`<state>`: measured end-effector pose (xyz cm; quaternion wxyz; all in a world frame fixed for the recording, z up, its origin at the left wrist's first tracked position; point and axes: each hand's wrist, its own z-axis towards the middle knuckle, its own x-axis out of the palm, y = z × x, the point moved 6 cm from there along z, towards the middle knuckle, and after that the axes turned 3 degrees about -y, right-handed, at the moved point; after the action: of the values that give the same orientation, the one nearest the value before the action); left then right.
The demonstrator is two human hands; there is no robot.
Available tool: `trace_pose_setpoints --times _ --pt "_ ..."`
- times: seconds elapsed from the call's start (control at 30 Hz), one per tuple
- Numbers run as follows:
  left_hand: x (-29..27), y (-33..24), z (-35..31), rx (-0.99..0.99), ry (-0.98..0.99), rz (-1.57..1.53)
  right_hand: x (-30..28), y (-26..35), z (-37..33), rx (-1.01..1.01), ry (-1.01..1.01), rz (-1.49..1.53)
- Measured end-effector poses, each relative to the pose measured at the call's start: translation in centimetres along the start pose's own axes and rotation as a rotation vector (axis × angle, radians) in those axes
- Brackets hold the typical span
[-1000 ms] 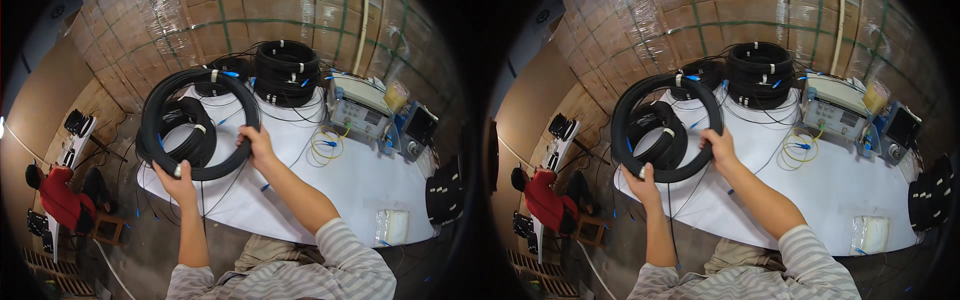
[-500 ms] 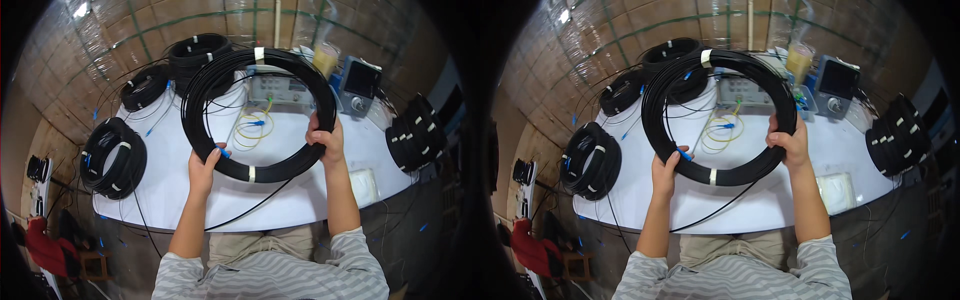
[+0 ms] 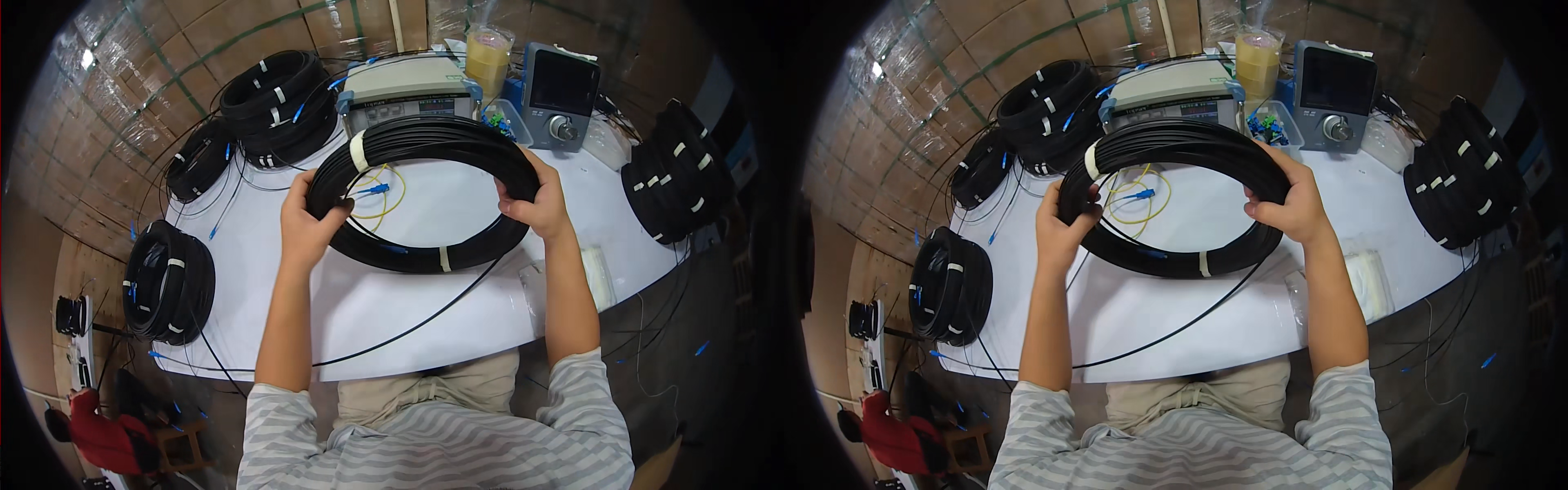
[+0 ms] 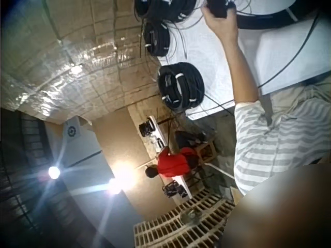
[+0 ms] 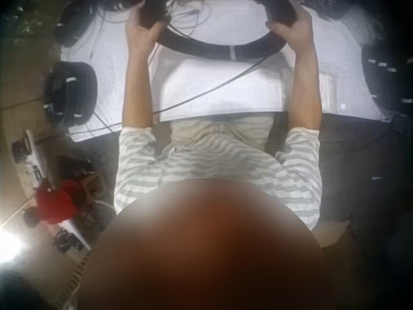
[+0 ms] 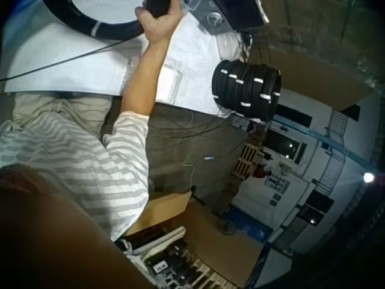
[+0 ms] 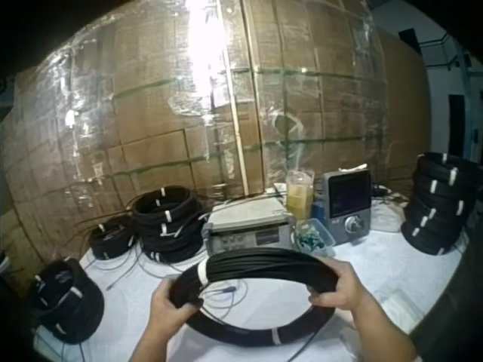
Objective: Connecting an optical fiber cable to a measurement device and performing signal checks.
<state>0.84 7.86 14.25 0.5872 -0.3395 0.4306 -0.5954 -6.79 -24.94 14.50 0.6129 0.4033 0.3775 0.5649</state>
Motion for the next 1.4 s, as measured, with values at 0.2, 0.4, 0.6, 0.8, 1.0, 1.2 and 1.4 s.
trace_pose_setpoints --times 0.2,0.4,0.6,0.8,1.0,1.2,1.4 --pt "-0.1 1.7 1.8 0.020 0.402 -0.249 -0.9 -1.1 1.2 0.014 0.049 0.070" --pt "0.1 3.7 3.1 -0.161 0.425 -0.447 -1.3 -1.4 1.0 0.067 0.054 0.040" --pt "-1.4 5.2 4.8 -0.163 0.390 -0.383 -0.3 -1.9 1.5 0.058 0.084 0.045" --pt "-1.5 3.2 2.8 -0.141 0.272 -0.368 -1.0 -1.5 1.4 0.037 0.027 -0.049" --pt "-1.8 1.7 0.5 0.078 0.167 -0.039 -0.2 -1.2 1.6 0.043 0.003 -0.069" --pt "-1.6 2.3 -0.4 0.078 -0.062 0.191 2.6 1.6 0.5 0.028 -0.114 -0.223" --pt "-0.7 -2.1 -1.0 0.580 -0.342 0.502 4.0 3.0 0.1 0.059 -0.146 -0.242"
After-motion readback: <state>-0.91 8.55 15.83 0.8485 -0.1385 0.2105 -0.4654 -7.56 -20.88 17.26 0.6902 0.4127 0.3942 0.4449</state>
